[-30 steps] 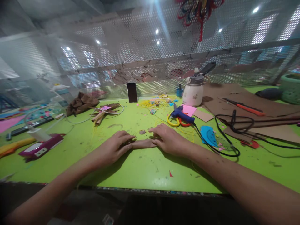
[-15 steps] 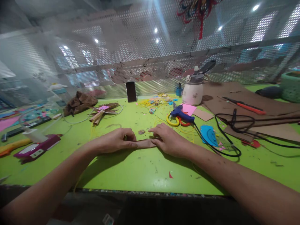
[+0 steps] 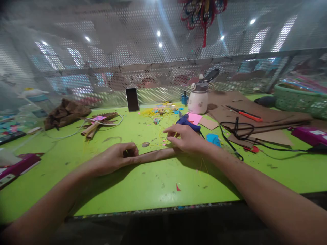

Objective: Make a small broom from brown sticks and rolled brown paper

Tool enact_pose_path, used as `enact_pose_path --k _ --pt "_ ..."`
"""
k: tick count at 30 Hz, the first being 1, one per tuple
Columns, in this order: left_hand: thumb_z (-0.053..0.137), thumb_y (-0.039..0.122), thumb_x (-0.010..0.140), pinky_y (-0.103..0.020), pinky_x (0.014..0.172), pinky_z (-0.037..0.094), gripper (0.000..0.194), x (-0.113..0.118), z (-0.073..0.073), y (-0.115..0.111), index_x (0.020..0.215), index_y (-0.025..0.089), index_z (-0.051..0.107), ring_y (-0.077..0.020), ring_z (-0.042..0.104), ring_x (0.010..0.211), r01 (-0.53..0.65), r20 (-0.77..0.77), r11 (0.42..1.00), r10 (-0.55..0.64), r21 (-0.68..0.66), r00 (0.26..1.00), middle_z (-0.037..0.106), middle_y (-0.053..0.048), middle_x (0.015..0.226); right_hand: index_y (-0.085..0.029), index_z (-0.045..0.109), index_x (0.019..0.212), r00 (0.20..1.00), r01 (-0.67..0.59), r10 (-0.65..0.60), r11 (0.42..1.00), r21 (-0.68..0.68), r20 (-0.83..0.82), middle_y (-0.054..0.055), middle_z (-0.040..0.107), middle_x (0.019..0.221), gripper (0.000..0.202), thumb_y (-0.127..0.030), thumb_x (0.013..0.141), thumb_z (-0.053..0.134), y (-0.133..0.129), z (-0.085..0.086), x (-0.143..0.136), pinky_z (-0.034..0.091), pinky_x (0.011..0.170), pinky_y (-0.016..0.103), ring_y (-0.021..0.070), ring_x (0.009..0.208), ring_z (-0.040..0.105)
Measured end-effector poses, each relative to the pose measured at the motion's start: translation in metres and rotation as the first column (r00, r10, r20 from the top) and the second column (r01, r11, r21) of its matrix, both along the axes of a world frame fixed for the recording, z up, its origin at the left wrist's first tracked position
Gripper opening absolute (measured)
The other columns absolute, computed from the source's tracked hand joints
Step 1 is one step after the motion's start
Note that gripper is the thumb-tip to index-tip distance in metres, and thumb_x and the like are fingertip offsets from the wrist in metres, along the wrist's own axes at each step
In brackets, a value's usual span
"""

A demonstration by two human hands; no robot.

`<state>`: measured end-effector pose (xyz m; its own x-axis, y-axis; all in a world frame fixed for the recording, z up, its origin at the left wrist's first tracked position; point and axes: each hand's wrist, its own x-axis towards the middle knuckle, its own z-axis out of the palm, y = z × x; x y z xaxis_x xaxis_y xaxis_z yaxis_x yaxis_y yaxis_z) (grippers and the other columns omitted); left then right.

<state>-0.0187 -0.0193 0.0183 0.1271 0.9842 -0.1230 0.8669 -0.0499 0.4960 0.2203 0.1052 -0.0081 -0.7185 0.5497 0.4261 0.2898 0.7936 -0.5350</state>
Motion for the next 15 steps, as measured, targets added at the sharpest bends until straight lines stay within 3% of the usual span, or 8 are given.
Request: enact_pose_path --k 6,10,15 --pt "0.053 0.045 0.078 -0.025 0.059 0.037 0.03 0.0 -0.001 -0.002 0.086 0.017 0.061 -0.0162 0.054 0.068 -0.004 0.007 1.0 0.004 0.01 1.0 0.064 -0.002 0.076 -0.014 0.065 0.103 0.981 -0.141 0.132 0.989 0.049 0.143 0.009 0.067 0.092 0.022 -0.022 0.085 0.056 -0.017 -0.004 -0.007 0.046 0.077 0.033 0.0191 0.085 0.059" --pt "0.053 0.041 0.08 -0.025 0.064 0.039 0.03 0.001 0.0 -0.003 0.095 0.019 0.066 -0.0174 0.057 0.074 0.022 0.004 1.0 -0.022 0.006 1.0 0.067 -0.003 0.086 -0.015 0.065 0.103 0.974 -0.166 0.15 0.983 0.084 0.169 0.008 0.065 0.088 0.021 -0.025 0.086 0.057 -0.02 -0.007 -0.008 0.045 0.075 0.033 0.0193 0.084 0.057" --pt "0.057 0.034 0.078 -0.026 0.065 0.039 0.02 0.0 -0.002 -0.003 0.083 0.018 0.068 -0.0173 0.056 0.074 0.053 -0.082 0.994 -0.045 0.097 0.996 0.064 -0.003 0.08 -0.015 0.067 0.092 0.971 -0.178 0.164 0.981 0.074 0.172 0.007 0.063 0.082 0.013 -0.021 0.085 0.058 -0.021 -0.007 -0.009 0.044 0.071 0.031 0.0177 0.079 0.055"
